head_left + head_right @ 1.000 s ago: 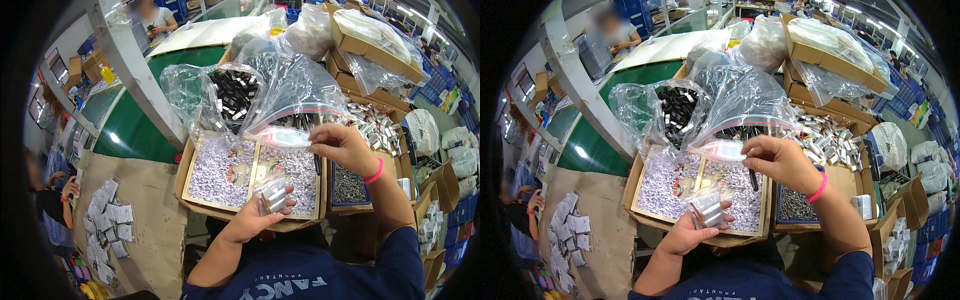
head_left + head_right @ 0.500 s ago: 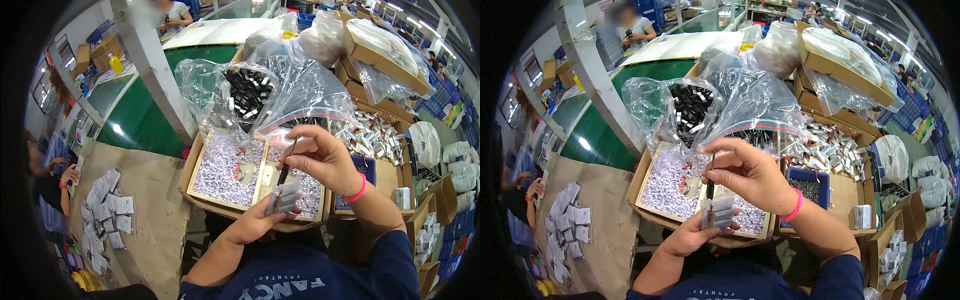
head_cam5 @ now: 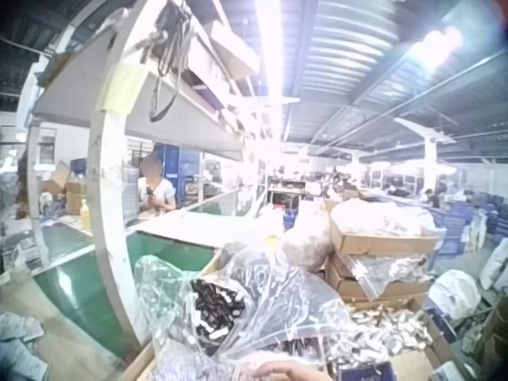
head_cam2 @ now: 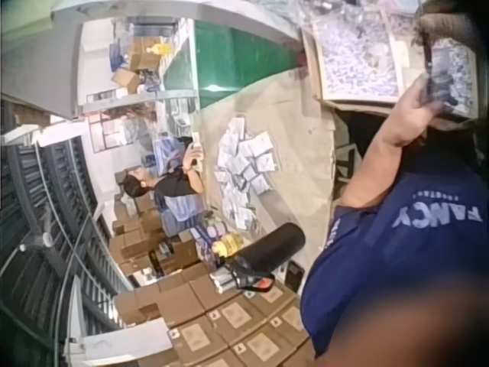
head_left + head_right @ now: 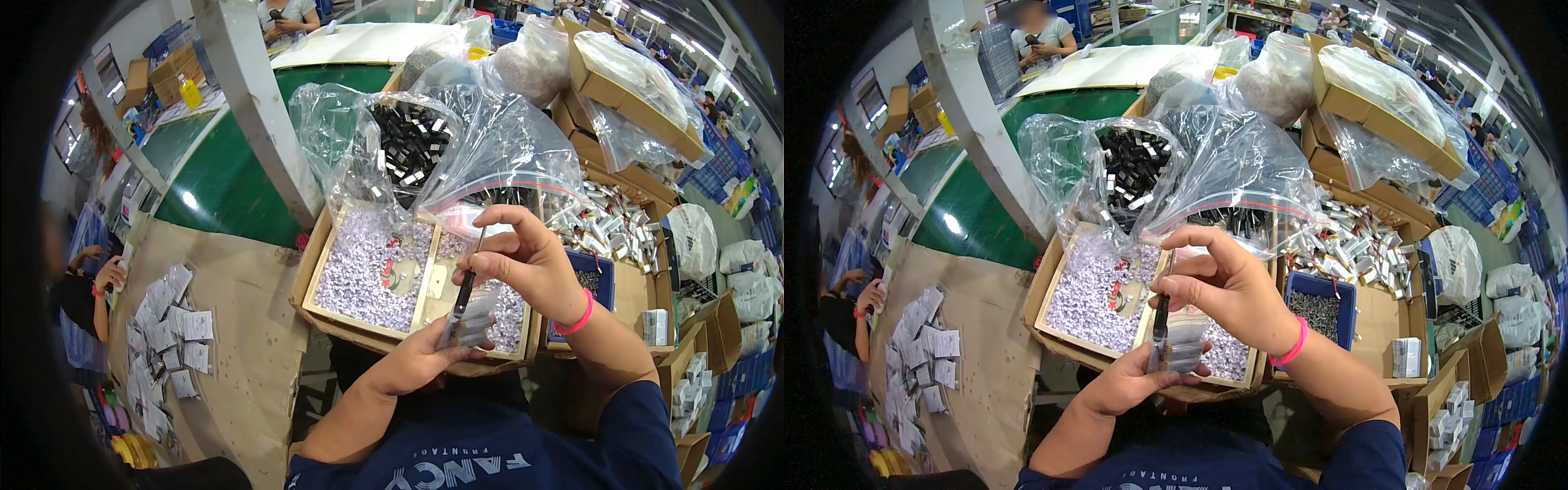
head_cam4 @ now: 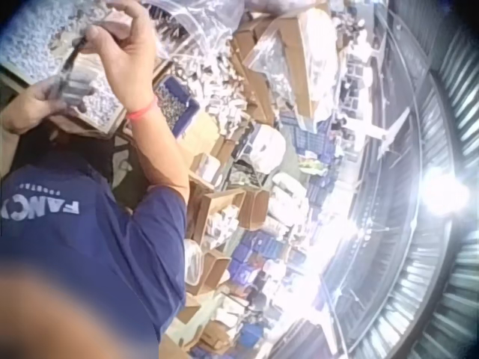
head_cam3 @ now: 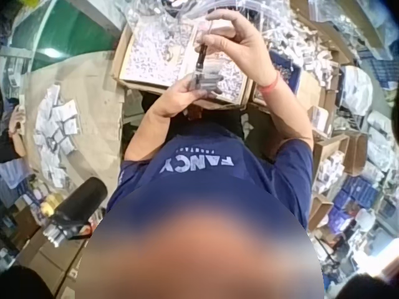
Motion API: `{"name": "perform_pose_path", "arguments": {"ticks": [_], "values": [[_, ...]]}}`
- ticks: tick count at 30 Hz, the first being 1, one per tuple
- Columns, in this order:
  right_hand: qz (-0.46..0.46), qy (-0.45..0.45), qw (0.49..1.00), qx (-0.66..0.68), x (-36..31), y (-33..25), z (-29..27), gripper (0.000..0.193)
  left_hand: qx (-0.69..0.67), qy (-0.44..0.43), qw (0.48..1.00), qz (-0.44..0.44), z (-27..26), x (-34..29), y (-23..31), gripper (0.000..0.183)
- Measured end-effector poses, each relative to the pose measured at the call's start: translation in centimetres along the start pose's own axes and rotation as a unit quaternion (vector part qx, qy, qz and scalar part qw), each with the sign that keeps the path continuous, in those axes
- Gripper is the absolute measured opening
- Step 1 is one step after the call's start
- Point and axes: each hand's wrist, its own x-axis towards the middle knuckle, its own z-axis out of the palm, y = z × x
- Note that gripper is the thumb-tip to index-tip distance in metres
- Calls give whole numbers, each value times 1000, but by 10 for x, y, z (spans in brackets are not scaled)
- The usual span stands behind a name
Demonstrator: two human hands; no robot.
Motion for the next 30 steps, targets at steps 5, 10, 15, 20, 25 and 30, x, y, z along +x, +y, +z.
{"name": "perform_pose_path", "arguments": {"ticks": [5, 10, 15, 20, 25, 30], "values": [[4, 7, 999, -52, -2, 6, -1, 35, 25, 8, 1000, 4, -3, 0, -3, 43], [10, 23, 997, -71, -9, 18, 4, 24, 20, 2, 1000, -2, -2, 4, -3, 43], [13, 14, 993, -114, -14, 28, 8, 13, -8, 20, 1000, -14, -1, 4, 0, 40], [-133, 5, 935, -329, -8, 28, 5, 13, -9, 22, 1000, 20, -1, 2, 0, 39], [-203, -104, 890, -394, 11, 17, 13, 16, 95, 77, 992, 0, -9, -1, -1, 40], [-271, -233, 823, -441, 39, 4, 15, 19, 53, 106, 993, 20, -12, -10, -2, 36]]}}
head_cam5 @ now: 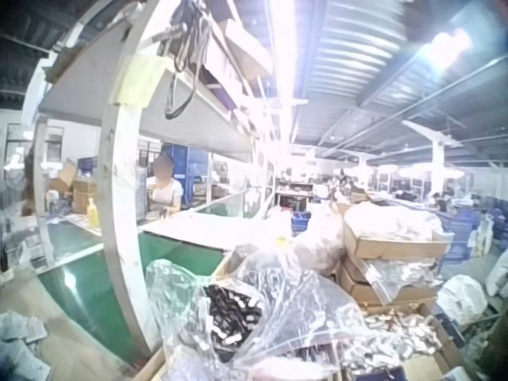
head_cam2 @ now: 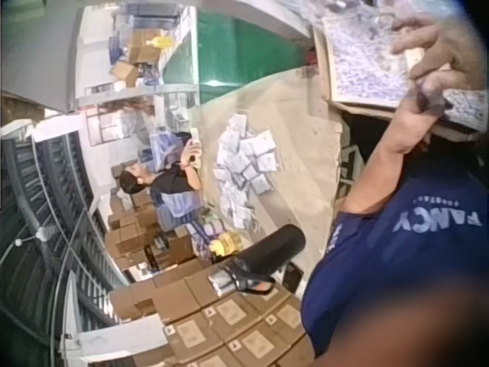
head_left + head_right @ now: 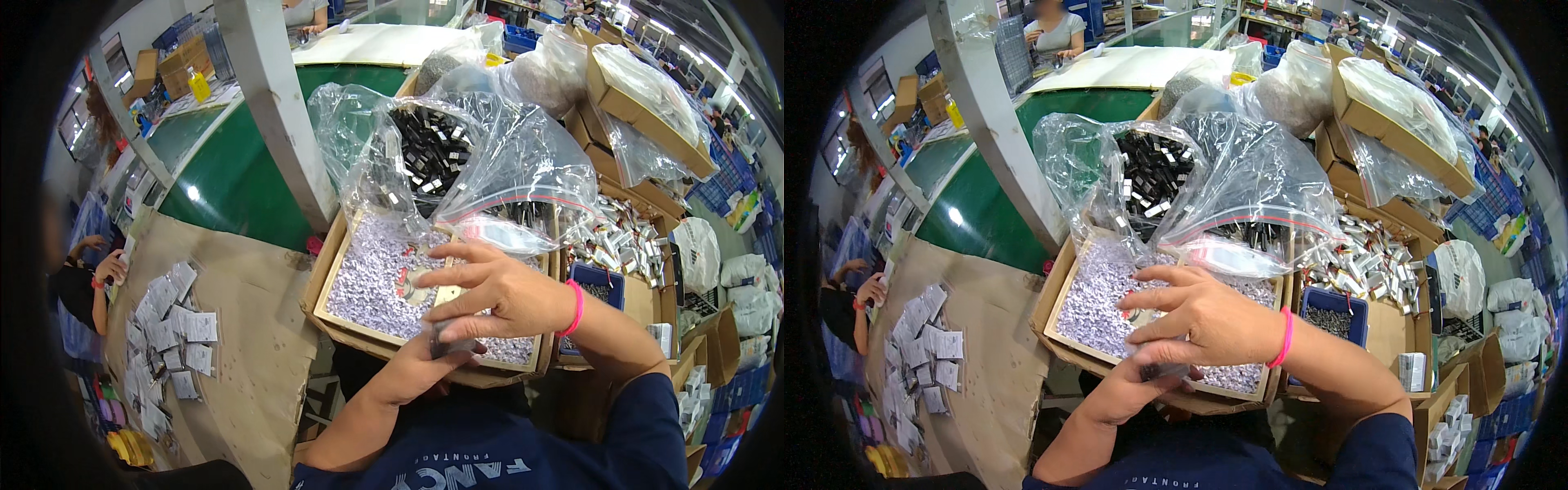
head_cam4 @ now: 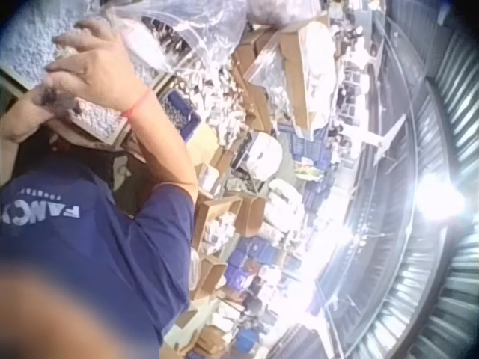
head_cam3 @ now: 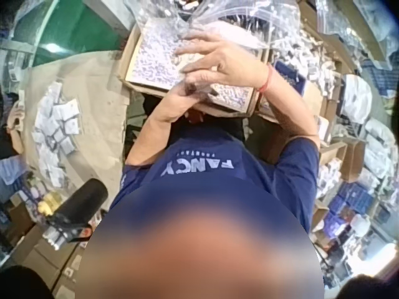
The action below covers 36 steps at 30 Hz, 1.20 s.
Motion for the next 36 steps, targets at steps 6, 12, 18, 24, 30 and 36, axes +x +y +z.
{"name": "perform_pose_path", "arguments": {"ticks": [6, 12, 18, 24, 30, 36], "values": [[54, 31, 977, -205, 47, 74, -30, 13, -109, 5, 994, 21, -3, -10, 10, 48], [241, -229, 850, -409, 85, 143, 12, 18, -103, 23, 994, 21, -2, -15, 20, 48], [189, -106, 891, -398, 80, 136, 13, 14, -109, 67, 991, 28, -5, -16, 21, 41], [152, 79, 983, 60, 32, 52, -26, 25, -96, 86, 991, 37, -1, -8, 18, 40], [244, 137, 923, 265, -12, 2, -10, 22, -76, 54, 995, 31, 10, 3, 14, 38], [229, 121, 930, 259, -33, -7, -7, 22, -42, 40, 998, 7, 23, 5, 14, 33]]}}
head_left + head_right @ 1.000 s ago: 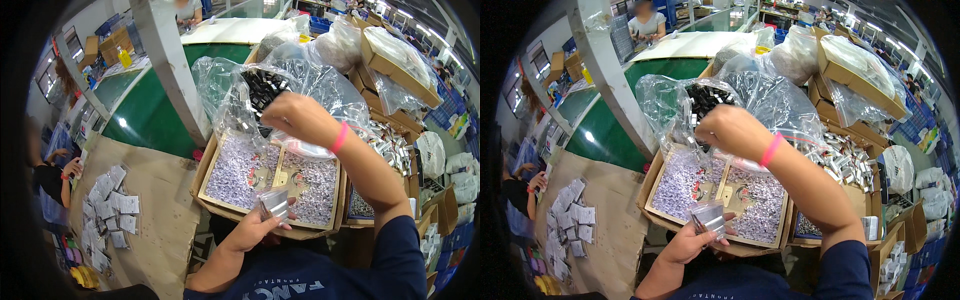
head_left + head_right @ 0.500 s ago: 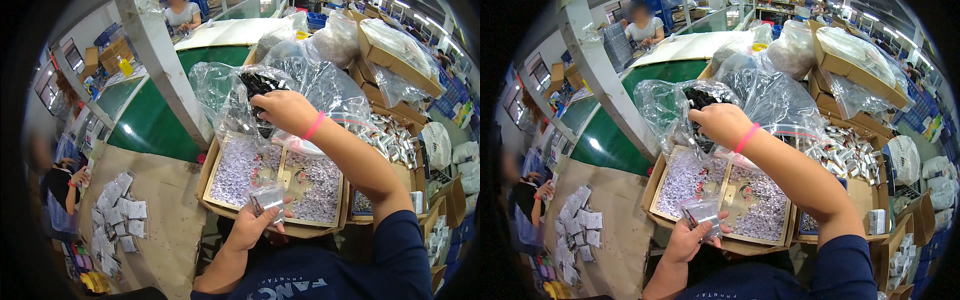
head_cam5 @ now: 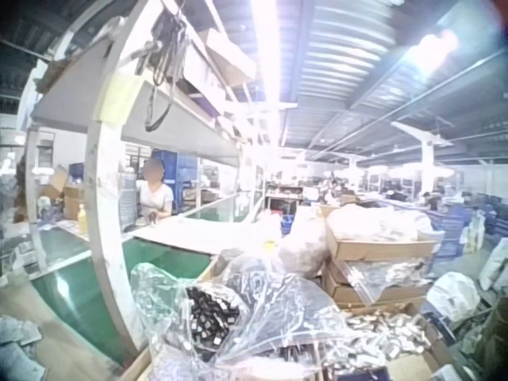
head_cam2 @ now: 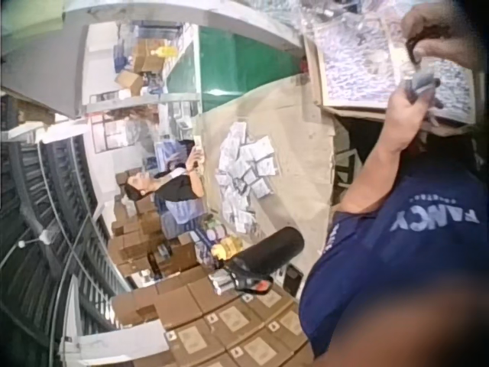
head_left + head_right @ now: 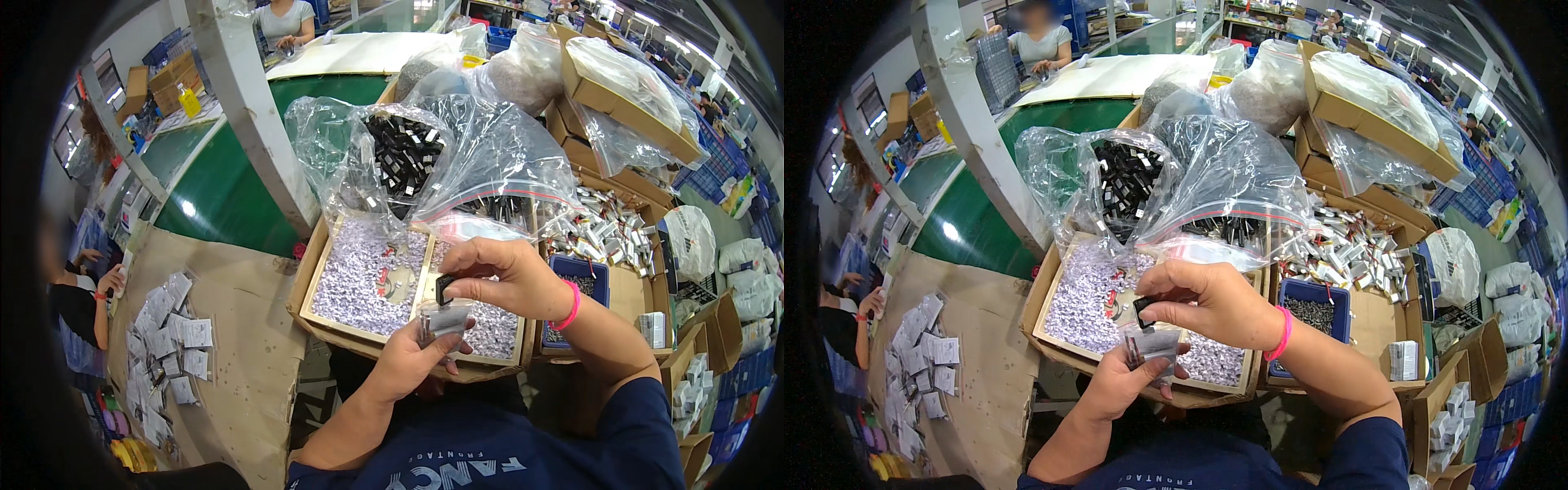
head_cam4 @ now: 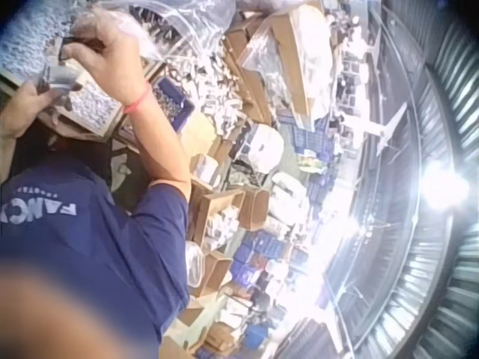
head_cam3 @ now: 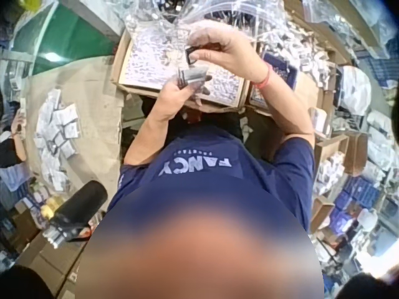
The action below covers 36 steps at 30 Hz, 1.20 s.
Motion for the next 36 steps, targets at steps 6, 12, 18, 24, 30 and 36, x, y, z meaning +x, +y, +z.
{"name": "perform_pose_path", "arguments": {"ticks": [6, 12, 18, 24, 30, 36], "values": [[-74, -70, 979, -176, -9, -7, -10, 16, 25, 26, 999, -1, 5, -1, -5, 27], [-134, -112, 949, -263, -9, -8, -6, 13, 50, 27, 998, -13, 4, 4, -12, 27], [-95, -28, 965, -244, -3, -13, -11, 14, 7, 56, 998, 20, -3, -10, -5, 30], [-53, -84, 956, -275, 24, 29, 2, 14, -8, 189, 971, 148, -40, -42, 17, 40], [-52, -163, 887, -429, 58, 75, 38, 15, -15, 301, 926, 227, -59, -62, 25, 42], [-16, -235, 868, -437, 79, 97, 51, 18, -38, 280, 938, 201, -60, -62, 20, 45]]}}
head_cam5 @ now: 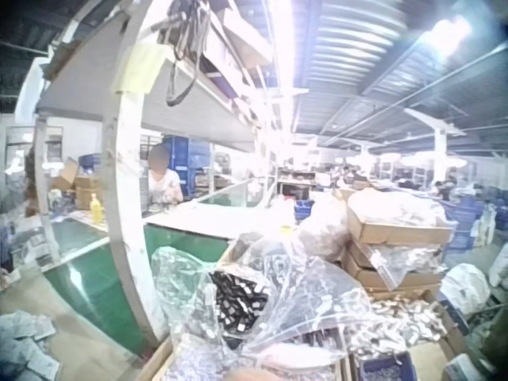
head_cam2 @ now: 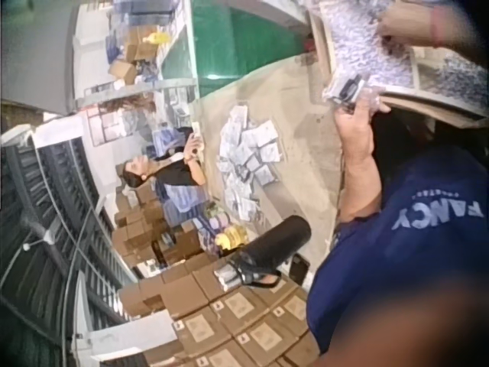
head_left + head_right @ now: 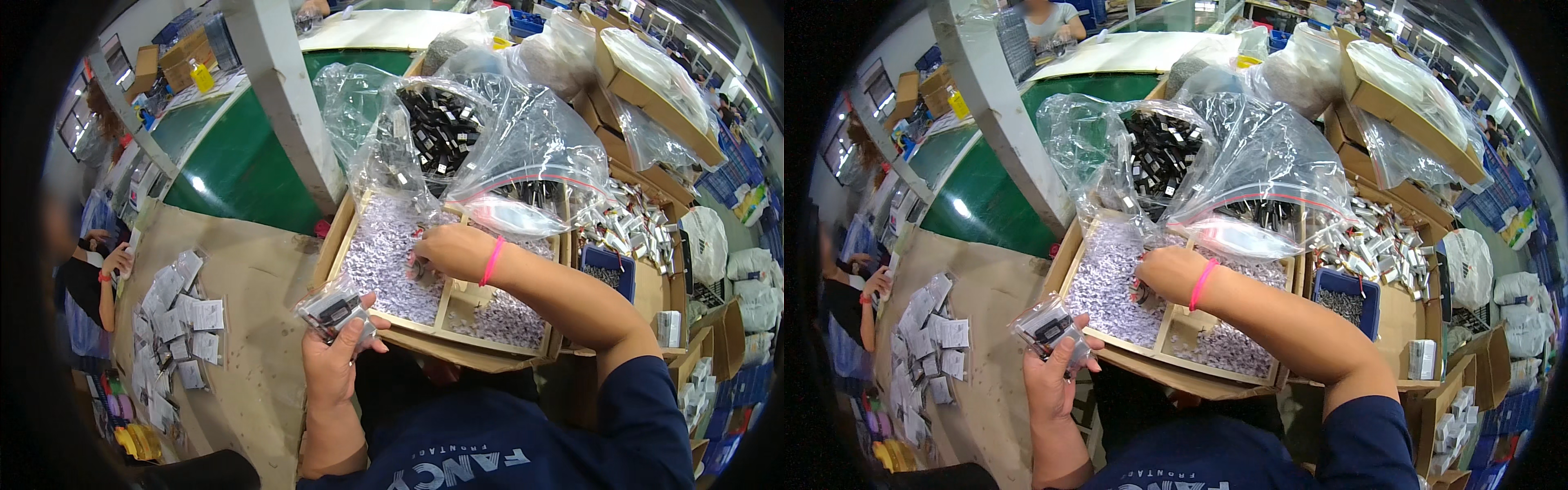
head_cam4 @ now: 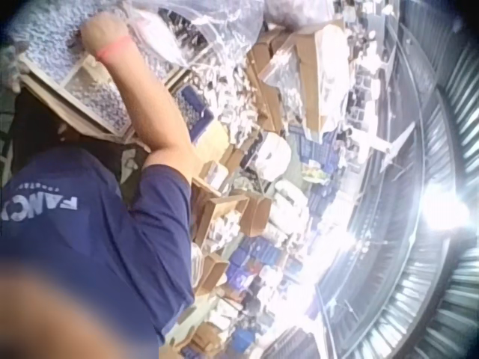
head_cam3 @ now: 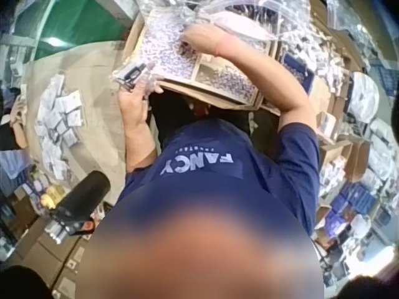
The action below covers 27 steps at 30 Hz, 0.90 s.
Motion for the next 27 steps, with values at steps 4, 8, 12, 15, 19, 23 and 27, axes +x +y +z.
{"name": "perform_pose_path", "arguments": {"ticks": [4, 8, 12, 15, 19, 23, 27], "values": [[-40, 30, 999, 12, 0, -4, 0, 20, 6, 14, 1000, -5, 3, 1, -1, 51], [-48, 56, 994, 80, -13, -11, -17, 19, 7, -3, 1000, -2, 7, 2, -4, 51], [-85, 46, 987, 124, -53, -3, -43, 17, 5, -22, 999, -28, 9, 4, -7, 50], [-63, -22, 989, 134, -79, -1, -47, 15, 2, -41, 998, -41, 13, 6, -11, 49], [-52, -45, 990, 122, -93, -6, -33, 15, 9, -66, 997, -47, 23, 7, -16, 45], [-51, -70, 994, 72, -90, -12, -15, 10, 17, -86, 994, -61, 33, 6, -17, 41], [-50, -59, 997, -18, -86, -16, -2, 9, 25, -118, 990, -73, 39, 4, -19, 34]]}}
